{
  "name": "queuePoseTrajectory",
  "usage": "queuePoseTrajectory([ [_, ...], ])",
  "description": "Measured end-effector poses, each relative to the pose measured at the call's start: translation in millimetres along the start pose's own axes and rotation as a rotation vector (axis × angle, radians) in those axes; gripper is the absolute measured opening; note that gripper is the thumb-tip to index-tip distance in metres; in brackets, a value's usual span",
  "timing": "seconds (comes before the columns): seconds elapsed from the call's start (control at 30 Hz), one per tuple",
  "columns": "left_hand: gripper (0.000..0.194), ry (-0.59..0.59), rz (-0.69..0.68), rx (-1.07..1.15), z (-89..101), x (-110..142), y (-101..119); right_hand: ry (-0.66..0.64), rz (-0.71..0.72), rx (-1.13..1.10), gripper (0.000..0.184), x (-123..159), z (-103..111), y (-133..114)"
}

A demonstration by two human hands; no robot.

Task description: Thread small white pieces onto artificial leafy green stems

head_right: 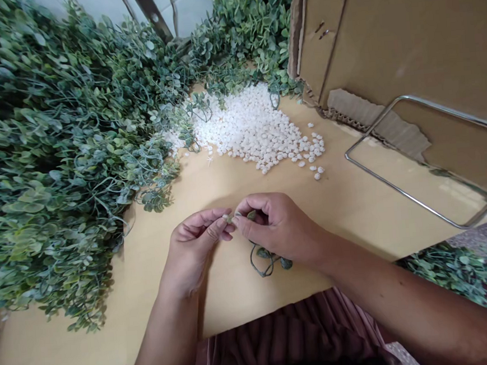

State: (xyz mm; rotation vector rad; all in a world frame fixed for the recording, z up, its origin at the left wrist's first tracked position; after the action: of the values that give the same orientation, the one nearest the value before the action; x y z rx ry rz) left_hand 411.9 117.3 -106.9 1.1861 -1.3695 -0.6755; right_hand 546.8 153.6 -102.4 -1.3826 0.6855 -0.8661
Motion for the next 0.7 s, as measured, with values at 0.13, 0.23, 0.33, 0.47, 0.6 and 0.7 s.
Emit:
queuePoseTrajectory([
  [0.13,0.014,-0.019,-0.006,0.017,-0.5,0.1,-0.5,0.053,0.026,0.038,0.013,0.4,2.4,-0.2],
  [0.23,0.015,-0.029,-0.008,0.033,-0.8,-1.0,-1.3,0.08,0.038,0.059,0.012,-0.1,3.1,-1.1],
  [0.33,0.014,-0.036,-0.005,0.054,-0.4,-1.9,-2.4,0.097,0.052,0.085,0.011,-0.6,3.2,-1.8],
  [0.47,0.014,-0.033,0.0,0.069,1.2,-2.1,-3.6,0.097,0.076,0.129,0.011,-1.3,2.3,-2.4],
  [0.6,0.014,-0.019,0.008,0.059,2.0,-2.9,-3.8,0.101,0.111,0.175,0.011,-1.5,1.9,-2.8],
  [0.7,0.015,-0.006,0.007,0.046,1.5,-3.6,-3.1,0.098,0.151,0.208,0.012,-0.9,1.6,-2.8],
])
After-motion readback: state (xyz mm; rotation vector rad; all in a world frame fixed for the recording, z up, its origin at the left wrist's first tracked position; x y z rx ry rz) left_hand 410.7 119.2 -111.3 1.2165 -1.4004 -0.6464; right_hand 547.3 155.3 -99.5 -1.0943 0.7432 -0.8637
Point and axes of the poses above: each hand's wrist, its own x-axis away from the middle knuckle, its own z-axis out of the back of the hand, y = z × x, the point moved 4 cm from there along -x, towards the middle knuckle
